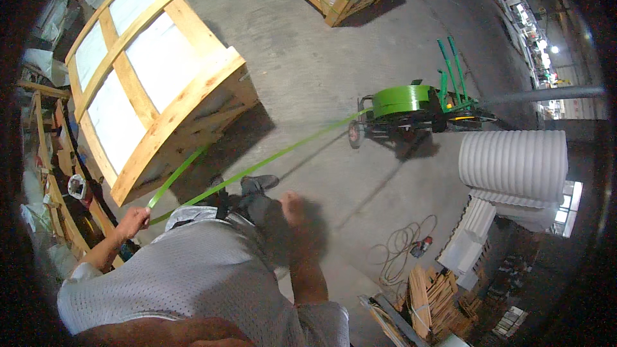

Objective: The person uses a green handheld strapping tool to wrap and tension green plastic straps around two wooden crates. They pull the strap from a dispenser, loop it around each crate, and secure it with the tool.

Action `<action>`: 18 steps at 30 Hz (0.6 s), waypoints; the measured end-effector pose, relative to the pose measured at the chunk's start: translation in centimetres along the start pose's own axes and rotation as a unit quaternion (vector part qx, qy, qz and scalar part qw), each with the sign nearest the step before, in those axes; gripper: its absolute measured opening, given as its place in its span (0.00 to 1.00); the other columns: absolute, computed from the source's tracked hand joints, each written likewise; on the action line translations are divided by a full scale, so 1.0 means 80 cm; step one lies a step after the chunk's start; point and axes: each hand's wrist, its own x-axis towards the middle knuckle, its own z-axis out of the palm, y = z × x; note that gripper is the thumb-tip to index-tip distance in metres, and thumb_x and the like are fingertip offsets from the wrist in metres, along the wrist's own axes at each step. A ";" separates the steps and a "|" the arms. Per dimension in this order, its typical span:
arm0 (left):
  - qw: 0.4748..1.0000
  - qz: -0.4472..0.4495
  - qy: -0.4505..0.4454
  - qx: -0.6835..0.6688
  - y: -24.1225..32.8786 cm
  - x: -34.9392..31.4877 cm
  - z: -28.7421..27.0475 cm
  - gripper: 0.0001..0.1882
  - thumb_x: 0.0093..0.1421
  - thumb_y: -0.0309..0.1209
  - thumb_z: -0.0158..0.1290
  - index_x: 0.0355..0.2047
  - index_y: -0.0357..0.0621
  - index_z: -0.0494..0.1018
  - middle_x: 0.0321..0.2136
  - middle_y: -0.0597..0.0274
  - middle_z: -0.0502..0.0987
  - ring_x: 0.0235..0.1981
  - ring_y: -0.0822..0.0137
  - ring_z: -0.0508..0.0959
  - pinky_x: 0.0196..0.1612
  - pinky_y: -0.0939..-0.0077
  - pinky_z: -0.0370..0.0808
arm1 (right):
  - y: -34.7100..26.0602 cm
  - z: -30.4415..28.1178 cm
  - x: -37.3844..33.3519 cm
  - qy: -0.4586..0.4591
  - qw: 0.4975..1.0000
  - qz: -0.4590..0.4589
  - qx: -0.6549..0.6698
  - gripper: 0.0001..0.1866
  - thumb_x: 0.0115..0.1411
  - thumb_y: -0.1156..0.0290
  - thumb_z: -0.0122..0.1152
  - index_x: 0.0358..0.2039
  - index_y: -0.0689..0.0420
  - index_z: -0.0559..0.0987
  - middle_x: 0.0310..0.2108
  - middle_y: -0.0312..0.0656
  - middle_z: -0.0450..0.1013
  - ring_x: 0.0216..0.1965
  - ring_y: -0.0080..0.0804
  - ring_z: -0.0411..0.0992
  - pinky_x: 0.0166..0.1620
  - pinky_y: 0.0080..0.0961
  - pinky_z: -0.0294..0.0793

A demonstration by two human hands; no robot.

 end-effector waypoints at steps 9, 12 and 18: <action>0.985 0.087 0.096 -0.115 -0.004 -0.072 -0.145 0.26 0.62 0.50 0.47 0.14 0.46 0.64 0.11 0.66 0.65 0.13 0.72 0.64 0.19 0.76 0.61 | -0.272 -0.007 0.094 0.007 0.945 0.266 0.188 0.18 0.58 0.63 0.55 0.46 0.58 0.75 0.41 0.51 0.74 0.44 0.51 0.71 0.48 0.41 0.70; 0.936 0.174 0.124 -0.278 0.013 -0.110 -0.192 0.26 0.63 0.51 0.46 0.13 0.52 0.59 0.07 0.71 0.57 0.09 0.73 0.59 0.16 0.76 0.59 | -0.331 -0.020 0.104 0.007 0.978 0.165 0.128 0.23 0.55 0.67 0.56 0.51 0.61 0.69 0.48 0.53 0.69 0.51 0.53 0.65 0.53 0.43 0.66; 0.842 0.335 0.092 -0.413 0.006 -0.191 -0.254 0.26 0.69 0.47 0.38 0.13 0.56 0.53 0.07 0.78 0.49 0.06 0.79 0.47 0.11 0.82 0.47 | -0.411 0.009 0.094 -0.113 0.990 -0.031 0.084 0.29 0.46 0.74 0.61 0.52 0.62 0.68 0.49 0.52 0.68 0.52 0.52 0.64 0.54 0.40 0.65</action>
